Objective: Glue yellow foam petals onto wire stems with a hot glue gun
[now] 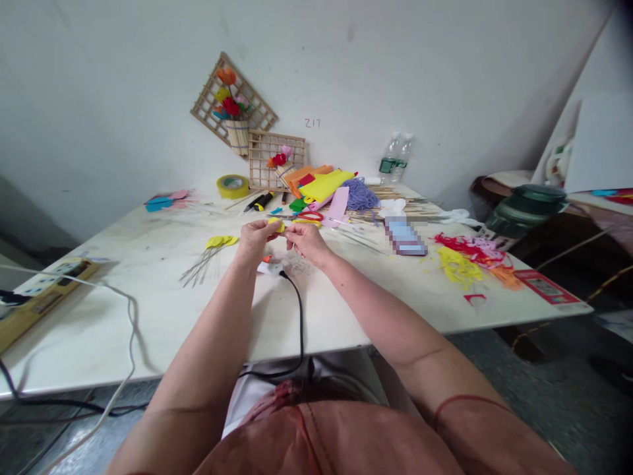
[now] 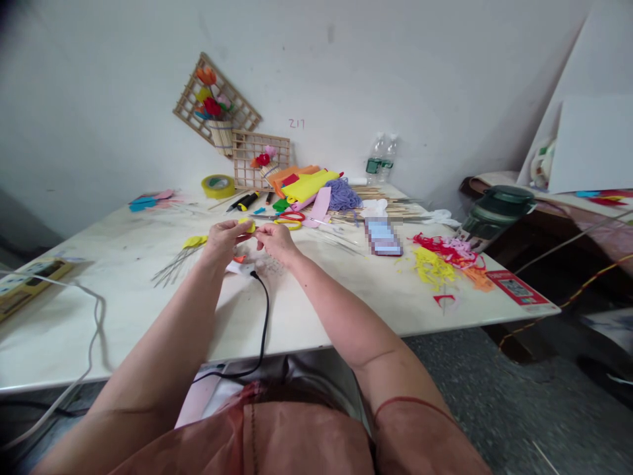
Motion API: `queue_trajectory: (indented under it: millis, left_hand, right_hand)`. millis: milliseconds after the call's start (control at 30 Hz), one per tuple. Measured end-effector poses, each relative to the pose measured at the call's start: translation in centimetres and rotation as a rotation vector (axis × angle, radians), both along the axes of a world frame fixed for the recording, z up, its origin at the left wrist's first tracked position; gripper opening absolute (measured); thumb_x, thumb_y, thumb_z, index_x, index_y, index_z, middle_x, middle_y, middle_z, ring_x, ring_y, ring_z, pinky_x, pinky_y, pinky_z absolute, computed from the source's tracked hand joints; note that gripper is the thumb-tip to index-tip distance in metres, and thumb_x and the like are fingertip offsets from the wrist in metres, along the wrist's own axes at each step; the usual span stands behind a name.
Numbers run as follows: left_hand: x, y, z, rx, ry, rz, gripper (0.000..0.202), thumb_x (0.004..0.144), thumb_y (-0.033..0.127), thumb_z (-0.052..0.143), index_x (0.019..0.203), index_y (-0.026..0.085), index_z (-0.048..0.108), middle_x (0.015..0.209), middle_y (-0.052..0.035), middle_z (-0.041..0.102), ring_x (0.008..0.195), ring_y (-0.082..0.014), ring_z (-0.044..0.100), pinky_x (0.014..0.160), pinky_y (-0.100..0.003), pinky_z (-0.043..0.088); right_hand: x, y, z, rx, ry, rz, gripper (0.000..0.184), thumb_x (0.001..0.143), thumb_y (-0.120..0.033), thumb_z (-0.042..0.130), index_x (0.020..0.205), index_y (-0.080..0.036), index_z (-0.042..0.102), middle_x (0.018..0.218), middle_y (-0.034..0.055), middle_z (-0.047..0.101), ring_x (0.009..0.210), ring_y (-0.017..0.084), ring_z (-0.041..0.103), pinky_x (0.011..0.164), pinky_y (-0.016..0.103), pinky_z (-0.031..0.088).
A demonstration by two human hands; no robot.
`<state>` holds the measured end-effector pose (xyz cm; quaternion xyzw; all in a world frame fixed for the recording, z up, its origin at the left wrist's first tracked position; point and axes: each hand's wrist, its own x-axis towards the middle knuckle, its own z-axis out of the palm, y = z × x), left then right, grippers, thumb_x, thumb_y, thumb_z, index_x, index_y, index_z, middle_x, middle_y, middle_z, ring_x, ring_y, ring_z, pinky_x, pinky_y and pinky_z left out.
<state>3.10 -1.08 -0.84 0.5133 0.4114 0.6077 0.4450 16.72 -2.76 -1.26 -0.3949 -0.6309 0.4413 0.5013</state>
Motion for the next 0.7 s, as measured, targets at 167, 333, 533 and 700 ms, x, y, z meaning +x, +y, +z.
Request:
queue_trajectory:
  millis: [167,333,533,700]
  left_hand:
    - [-0.15,0.05,0.17,-0.004,0.012,-0.015,0.025,0.053,0.031,0.078,0.049,0.015,0.06,0.049,0.0002,0.055,0.049,-0.0095,0.053,0.051,-0.021,0.042]
    - [-0.42,0.16,0.26,-0.012,0.033,-0.023,0.027,0.051,0.029,0.078,0.045,0.015,0.056,0.043,0.0013,0.051,0.045,-0.0092,0.05,0.045,-0.02,0.038]
    - [-0.16,-0.11,0.21,-0.035,0.015,-0.051,0.024,0.053,0.033,0.078,0.057,0.013,0.066,0.054,-0.0025,0.061,0.051,-0.0109,0.057,0.057,-0.023,0.046]
    - [0.0,-0.14,0.17,-0.03,0.044,-0.057,0.023,0.053,0.032,0.079,0.059,0.013,0.068,0.056,-0.003,0.062,0.052,-0.0106,0.057,0.061,-0.025,0.047]
  right_hand:
    - [-0.01,-0.33,0.26,-0.02,-0.014,0.02,0.014,0.076,-0.02,0.054,0.062,-0.015,0.055,0.046,-0.0057,0.05,0.034,0.003,0.035,0.036,0.016,0.026]
    - [-0.01,-0.72,0.71,-0.082,0.003,0.067,0.014,0.076,-0.017,0.054,0.061,-0.016,0.054,0.043,-0.0067,0.048,0.031,0.003,0.032,0.033,0.016,0.023]
    - [0.08,-0.39,0.36,-0.061,0.038,0.056,0.015,0.077,-0.018,0.053,0.062,-0.015,0.053,0.044,-0.0067,0.049,0.031,0.003,0.032,0.032,0.016,0.023]
    - [-0.02,-0.02,-0.18,-0.008,0.008,0.042,0.016,0.079,-0.025,0.053,0.066,-0.016,0.055,0.048,-0.0052,0.053,0.033,0.003,0.035,0.033,0.015,0.025]
